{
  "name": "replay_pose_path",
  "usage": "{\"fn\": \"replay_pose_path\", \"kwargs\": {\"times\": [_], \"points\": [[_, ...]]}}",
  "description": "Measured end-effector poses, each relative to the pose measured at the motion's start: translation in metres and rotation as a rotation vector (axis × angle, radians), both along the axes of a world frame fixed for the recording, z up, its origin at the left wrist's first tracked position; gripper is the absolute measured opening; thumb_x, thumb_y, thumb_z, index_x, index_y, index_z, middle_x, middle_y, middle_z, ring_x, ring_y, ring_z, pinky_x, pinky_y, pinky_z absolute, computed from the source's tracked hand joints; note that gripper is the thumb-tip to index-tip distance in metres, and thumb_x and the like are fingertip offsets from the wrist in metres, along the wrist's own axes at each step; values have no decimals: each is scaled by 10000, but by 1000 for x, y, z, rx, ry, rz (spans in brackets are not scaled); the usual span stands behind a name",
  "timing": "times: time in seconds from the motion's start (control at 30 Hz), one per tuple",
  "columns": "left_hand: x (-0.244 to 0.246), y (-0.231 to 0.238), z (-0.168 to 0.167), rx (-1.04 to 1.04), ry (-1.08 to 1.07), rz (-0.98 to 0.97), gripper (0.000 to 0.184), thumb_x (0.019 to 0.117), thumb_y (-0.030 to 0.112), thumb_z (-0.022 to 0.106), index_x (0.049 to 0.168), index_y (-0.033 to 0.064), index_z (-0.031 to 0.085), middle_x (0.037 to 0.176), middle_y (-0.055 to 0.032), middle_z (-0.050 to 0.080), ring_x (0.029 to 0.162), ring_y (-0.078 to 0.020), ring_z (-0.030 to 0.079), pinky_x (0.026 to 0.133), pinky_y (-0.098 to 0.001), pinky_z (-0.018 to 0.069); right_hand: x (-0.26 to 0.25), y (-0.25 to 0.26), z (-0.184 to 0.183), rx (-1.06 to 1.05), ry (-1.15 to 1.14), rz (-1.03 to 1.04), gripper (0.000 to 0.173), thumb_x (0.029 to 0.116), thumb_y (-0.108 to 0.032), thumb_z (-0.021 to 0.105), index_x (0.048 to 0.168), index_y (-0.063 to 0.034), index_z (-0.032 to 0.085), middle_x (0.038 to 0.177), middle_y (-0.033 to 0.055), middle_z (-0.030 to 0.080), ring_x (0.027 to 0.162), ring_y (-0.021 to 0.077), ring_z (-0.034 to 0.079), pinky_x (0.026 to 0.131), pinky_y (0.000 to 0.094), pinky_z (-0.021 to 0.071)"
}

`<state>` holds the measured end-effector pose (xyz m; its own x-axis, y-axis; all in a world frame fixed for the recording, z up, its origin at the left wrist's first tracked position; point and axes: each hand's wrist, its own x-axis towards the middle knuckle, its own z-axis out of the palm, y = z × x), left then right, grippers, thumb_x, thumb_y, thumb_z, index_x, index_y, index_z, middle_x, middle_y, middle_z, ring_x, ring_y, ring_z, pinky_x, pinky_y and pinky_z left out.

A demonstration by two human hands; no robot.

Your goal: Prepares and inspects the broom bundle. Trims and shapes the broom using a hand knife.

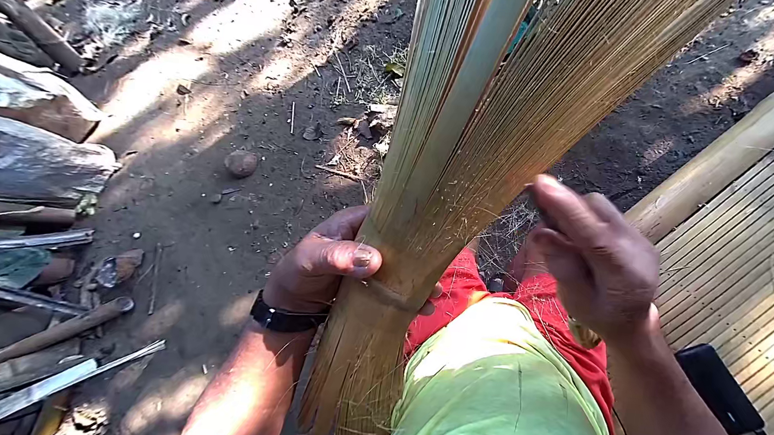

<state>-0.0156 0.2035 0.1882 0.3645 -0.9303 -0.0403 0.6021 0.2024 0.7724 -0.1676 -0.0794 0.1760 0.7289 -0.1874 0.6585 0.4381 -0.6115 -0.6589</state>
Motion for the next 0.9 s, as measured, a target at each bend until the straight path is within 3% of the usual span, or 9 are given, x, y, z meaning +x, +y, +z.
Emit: {"fn": "replay_pose_path", "kwargs": {"times": [0.07, 0.13, 0.2, 0.27, 0.37, 0.47, 0.6, 0.9], "points": [[0, 2, 0, -6, 14, 8, 449, 963, 241, 645, 1354, 35, 563, 1136, -306, 674, 966, -460, 720, 773, -630, 619, -12, -9, 5, 286, -22, -9, 448, 1071, -229, 514, 1519, -252, 507, 847, -14, 605, 537, 89, 503, 411, 275, 457], [0, 5, 0, -2, 21, 34, 448, 968, 243, 641, 1365, 50, 563, 1146, -308, 674, 974, -469, 718, 782, -647, 612, -21, -19, 9, 377, -77, -82, 497, 1085, -275, 484, 1576, -270, 412, 826, -38, 578, 521, 92, 475, 396, 276, 431], [0, 6, 1, -4, 12, 49, 446, 971, 238, 631, 1371, 55, 557, 1147, -308, 673, 972, -469, 719, 782, -650, 612, -21, -19, 6, 254, -29, -119, 525, 1087, -302, 483, 1598, -304, 362, 877, -35, 593, 561, 87, 506, 430, 280, 462], [0, 7, 1, 15, 1, 59, 454, 960, 238, 647, 1367, 55, 563, 1137, -298, 678, 956, -458, 723, 774, -649, 612, -11, -8, 0, 68, 65, -83, 561, 1072, -295, 516, 1606, -281, 346, 970, -9, 622, 670, 88, 574, 542, 301, 534], [2, 9, -1, 48, -90, 70, 452, 940, 274, 678, 1326, 54, 594, 1086, -255, 702, 904, -397, 738, 727, -583, 634, 7, 8, -8, -81, 54, -24, 583, 1024, -237, 615, 1577, -205, 434, 927, 36, 618, 667, 103, 577, 530, 302, 529], [-3, 7, 6, 43, -131, 97, 434, 937, 237, 684, 1319, 46, 609, 1077, -211, 713, 908, -329, 743, 738, -526, 644, 14, 12, -9, -117, 0, -10, 558, 1024, -231, 620, 1560, -213, 466, 953, 45, 609, 699, 99, 593, 544, 279, 526], [-2, 12, 5, 64, -99, 77, 455, 925, 230, 690, 1330, 48, 591, 1093, -249, 700, 918, -382, 736, 735, -575, 634, 15, 14, -5, -145, -17, -31, 552, 1024, -243, 622, 1556, -226, 477, 912, 46, 570, 669, 111, 555, 518, 279, 483], [-5, 5, 9, 86, -95, 66, 431, 915, 167, 692, 1320, 50, 600, 1078, -214, 708, 920, -329, 740, 751, -536, 641, 16, 12, 1, -204, 0, -35, 516, 1023, -223, 616, 1529, -243, 519, 916, 48, 564, 678, 114, 551, 517, 270, 467]]}}
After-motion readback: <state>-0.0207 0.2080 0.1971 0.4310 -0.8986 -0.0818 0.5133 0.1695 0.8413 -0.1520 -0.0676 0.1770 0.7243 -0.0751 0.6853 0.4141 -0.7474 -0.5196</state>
